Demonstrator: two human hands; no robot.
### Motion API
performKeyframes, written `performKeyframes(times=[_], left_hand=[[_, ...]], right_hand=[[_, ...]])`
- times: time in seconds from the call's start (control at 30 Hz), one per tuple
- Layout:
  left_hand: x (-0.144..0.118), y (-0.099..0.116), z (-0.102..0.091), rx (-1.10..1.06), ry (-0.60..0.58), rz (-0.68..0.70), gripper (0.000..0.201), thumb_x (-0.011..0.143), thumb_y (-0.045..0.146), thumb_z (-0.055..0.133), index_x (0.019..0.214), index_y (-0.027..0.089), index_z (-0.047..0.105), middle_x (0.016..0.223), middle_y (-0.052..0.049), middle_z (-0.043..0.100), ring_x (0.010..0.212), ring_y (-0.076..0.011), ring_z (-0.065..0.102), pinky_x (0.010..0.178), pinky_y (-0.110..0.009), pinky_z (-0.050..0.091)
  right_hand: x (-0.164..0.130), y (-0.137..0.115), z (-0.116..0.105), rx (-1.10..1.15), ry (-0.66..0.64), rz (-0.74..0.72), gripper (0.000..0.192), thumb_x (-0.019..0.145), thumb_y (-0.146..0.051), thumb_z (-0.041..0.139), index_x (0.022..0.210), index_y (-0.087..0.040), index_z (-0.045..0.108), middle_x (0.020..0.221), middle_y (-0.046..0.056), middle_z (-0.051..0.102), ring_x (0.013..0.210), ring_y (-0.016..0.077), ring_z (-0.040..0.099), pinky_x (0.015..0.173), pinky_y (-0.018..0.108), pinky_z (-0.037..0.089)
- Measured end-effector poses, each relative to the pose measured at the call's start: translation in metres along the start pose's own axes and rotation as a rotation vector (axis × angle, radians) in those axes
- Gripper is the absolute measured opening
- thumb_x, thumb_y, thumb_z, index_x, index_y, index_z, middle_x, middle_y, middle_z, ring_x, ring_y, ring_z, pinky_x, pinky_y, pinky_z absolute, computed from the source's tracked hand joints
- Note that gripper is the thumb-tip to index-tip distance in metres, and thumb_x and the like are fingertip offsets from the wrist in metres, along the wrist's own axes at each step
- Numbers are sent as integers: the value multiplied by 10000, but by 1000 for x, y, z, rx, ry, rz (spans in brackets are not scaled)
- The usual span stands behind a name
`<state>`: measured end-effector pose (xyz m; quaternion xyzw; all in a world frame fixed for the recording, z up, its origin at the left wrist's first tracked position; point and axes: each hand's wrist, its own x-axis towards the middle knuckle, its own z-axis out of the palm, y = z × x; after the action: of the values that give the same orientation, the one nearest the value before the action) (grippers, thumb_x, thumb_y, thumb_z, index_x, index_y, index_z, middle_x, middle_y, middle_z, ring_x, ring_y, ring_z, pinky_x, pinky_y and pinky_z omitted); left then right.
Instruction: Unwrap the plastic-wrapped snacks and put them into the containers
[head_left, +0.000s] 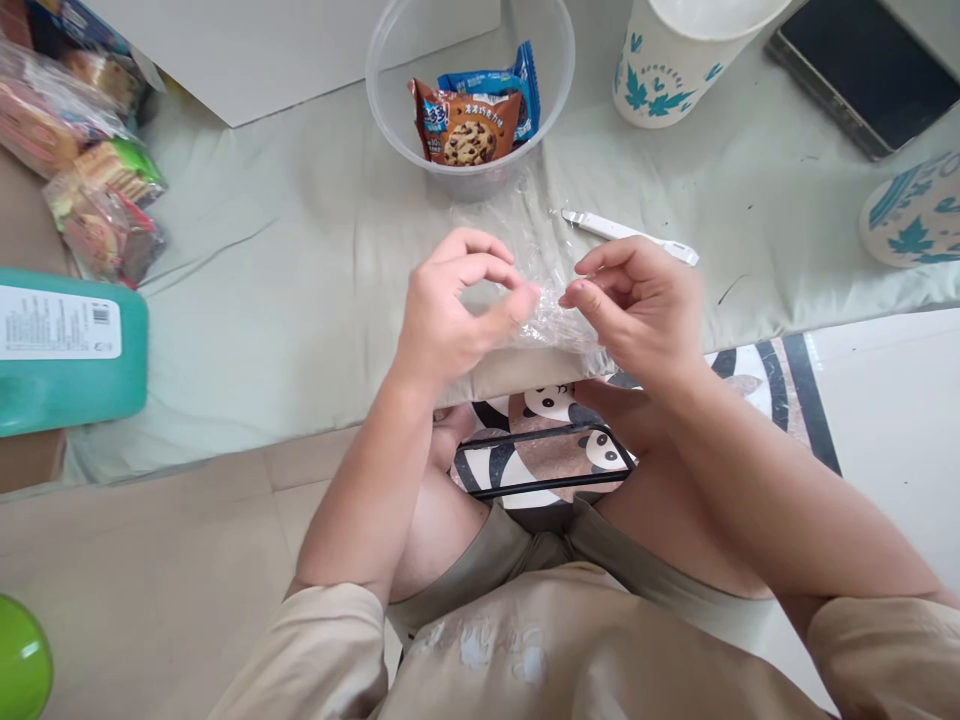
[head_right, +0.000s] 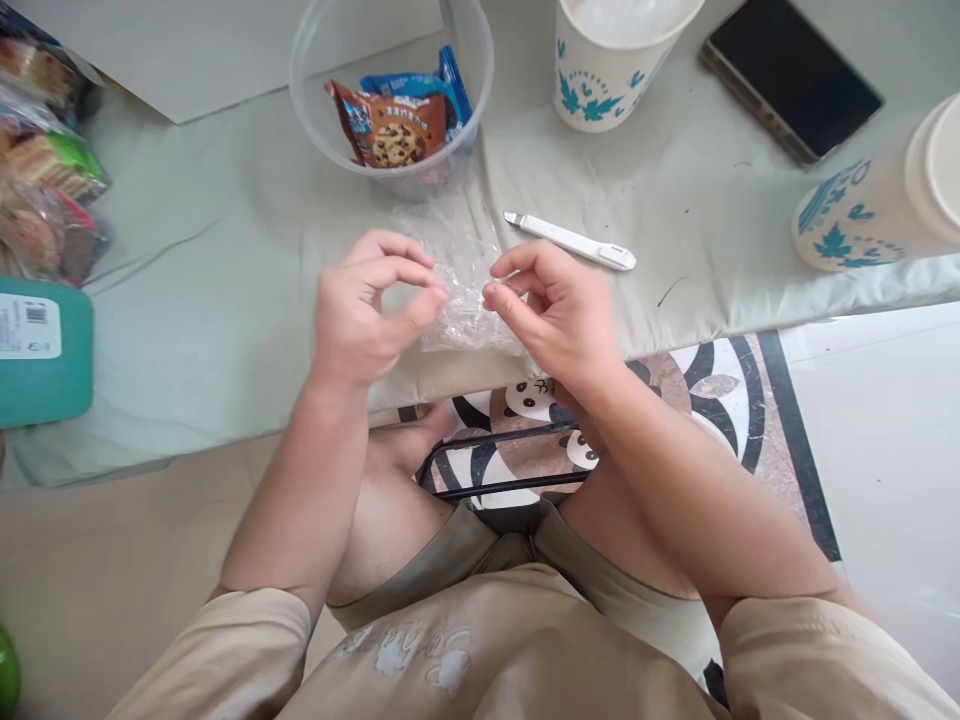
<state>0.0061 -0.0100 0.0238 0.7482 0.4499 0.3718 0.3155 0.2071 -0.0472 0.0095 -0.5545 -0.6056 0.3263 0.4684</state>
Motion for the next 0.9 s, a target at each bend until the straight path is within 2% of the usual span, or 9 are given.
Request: performKeyframes(times=[0.1, 0.2, 0.3, 0.5, 0.6, 0.73, 0.8, 0.9], left_hand=[[-3, 8, 10, 30, -52, 12, 177, 823, 389, 825, 834, 225, 759, 1000, -39, 725, 914, -188, 684, 848, -357, 586], [-4, 11, 14, 43, -100, 40, 128, 890, 266, 733, 773, 220, 755, 969, -31, 721, 872, -166, 679, 803, -333, 572], [-4, 10, 10, 22, -119, 51, 177, 909, 205, 682, 749, 225, 756, 961, -24, 722, 854, -154, 674, 792, -324, 564], [2, 6, -2, -12, -162, -64, 179, 895, 298, 728, 735, 221, 751, 964, -23, 724, 844, -151, 663, 764, -315, 554], [1, 9, -1, -3, -149, -101, 200, 872, 308, 751, 706, 204, 711, 924, -23, 711, 804, -142, 642, 767, -316, 551], [-3, 15, 5, 80, -91, -95, 160, 763, 257, 828, 725, 200, 684, 877, -12, 686, 811, -152, 634, 744, -311, 540], [-5, 17, 7, 115, -83, -80, 94, 776, 183, 777, 729, 202, 698, 892, -10, 689, 808, -147, 639, 740, -307, 537], [-5, 15, 7, 112, -63, -68, 140, 820, 116, 680, 720, 205, 719, 913, -12, 705, 816, -139, 653, 766, -306, 547]], right_hand=[[-1, -1, 3, -56, 14, -50, 213, 914, -438, 733, 887, -240, 660, 662, -27, 698, 452, 86, 411, 456, 274, 360], [-1, -1, 4, -98, 1, -59, 168, 920, -394, 727, 900, -240, 661, 692, -20, 728, 449, 84, 394, 458, 278, 343], [-1, -2, 2, -123, -28, -46, 181, 933, -414, 715, 934, -241, 661, 719, -12, 750, 442, 81, 381, 456, 280, 334], [-1, -3, 1, -104, -56, -35, 186, 942, -411, 701, 955, -233, 647, 730, -7, 753, 441, 79, 395, 451, 273, 334], [-1, -3, 0, -117, -34, -46, 142, 943, -364, 691, 940, -232, 640, 722, -15, 742, 436, 73, 376, 444, 272, 319], [0, -1, -1, -146, 15, -89, 84, 927, -298, 683, 927, -229, 636, 727, -19, 731, 449, 74, 385, 462, 278, 335], [0, -1, -2, -157, 28, -98, 72, 926, -284, 672, 923, -225, 631, 731, -18, 728, 456, 76, 393, 473, 281, 347], [1, 0, -2, -162, 51, -95, 62, 927, -268, 664, 917, -225, 621, 738, -20, 721, 453, 73, 379, 476, 283, 346]])
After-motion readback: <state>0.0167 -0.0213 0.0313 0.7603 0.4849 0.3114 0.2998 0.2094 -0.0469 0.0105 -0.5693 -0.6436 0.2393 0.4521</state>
